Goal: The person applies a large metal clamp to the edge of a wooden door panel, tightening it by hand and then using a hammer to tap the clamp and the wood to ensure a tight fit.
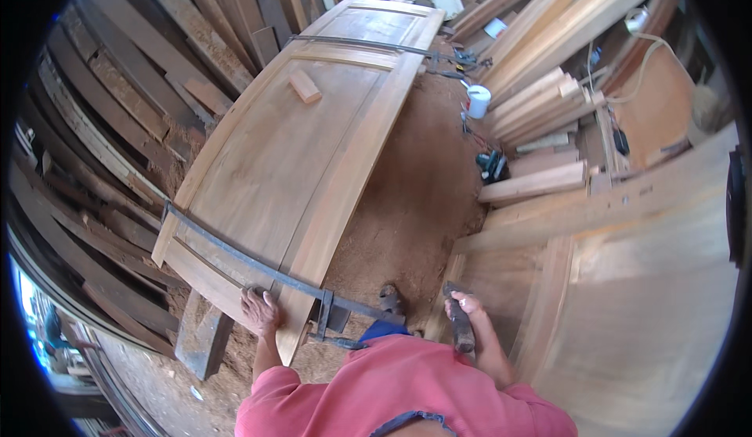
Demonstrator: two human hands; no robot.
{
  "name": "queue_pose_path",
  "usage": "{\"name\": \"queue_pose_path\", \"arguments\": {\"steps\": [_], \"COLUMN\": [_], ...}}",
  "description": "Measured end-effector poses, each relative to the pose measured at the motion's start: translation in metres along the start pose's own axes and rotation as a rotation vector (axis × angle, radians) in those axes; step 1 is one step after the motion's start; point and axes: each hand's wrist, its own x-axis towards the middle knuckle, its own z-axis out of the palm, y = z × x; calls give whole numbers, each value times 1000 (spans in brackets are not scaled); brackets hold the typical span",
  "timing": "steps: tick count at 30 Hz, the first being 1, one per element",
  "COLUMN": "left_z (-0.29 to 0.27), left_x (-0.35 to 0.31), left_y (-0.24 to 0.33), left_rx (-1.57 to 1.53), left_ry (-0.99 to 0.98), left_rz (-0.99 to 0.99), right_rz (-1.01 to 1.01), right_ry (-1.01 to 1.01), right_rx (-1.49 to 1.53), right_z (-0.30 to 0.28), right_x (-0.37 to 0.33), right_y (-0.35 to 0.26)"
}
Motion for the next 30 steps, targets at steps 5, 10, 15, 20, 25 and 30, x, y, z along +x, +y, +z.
{"name": "queue_pose_path", "arguments": {"steps": [5, 10, 15, 20, 25, 30], "left_z": [11, 8, -4, -12, 45, 60], "left_x": [7, 23, 58, 88, 72, 89], "left_y": [-2, 14, 47, 180, 269, 295], "left_rx": [12, -130, -184, -187, -158, -101], "left_ry": [84, 194, 124, 108, -6, 122], "left_rz": [-45, -201, -567, -162, -86, -173], "right_rz": [146, 115, 309, 284, 443, 347], "right_ry": [-103, -17, -305, -319, -285, -316], "right_rx": [88, -295, -407, -639, -490, -413], "right_z": [30, 85, 128, 162, 198, 156], "right_x": [46, 72, 134, 197, 194, 200], "right_y": [-61, -106, -149, -194, -272, -394]}}
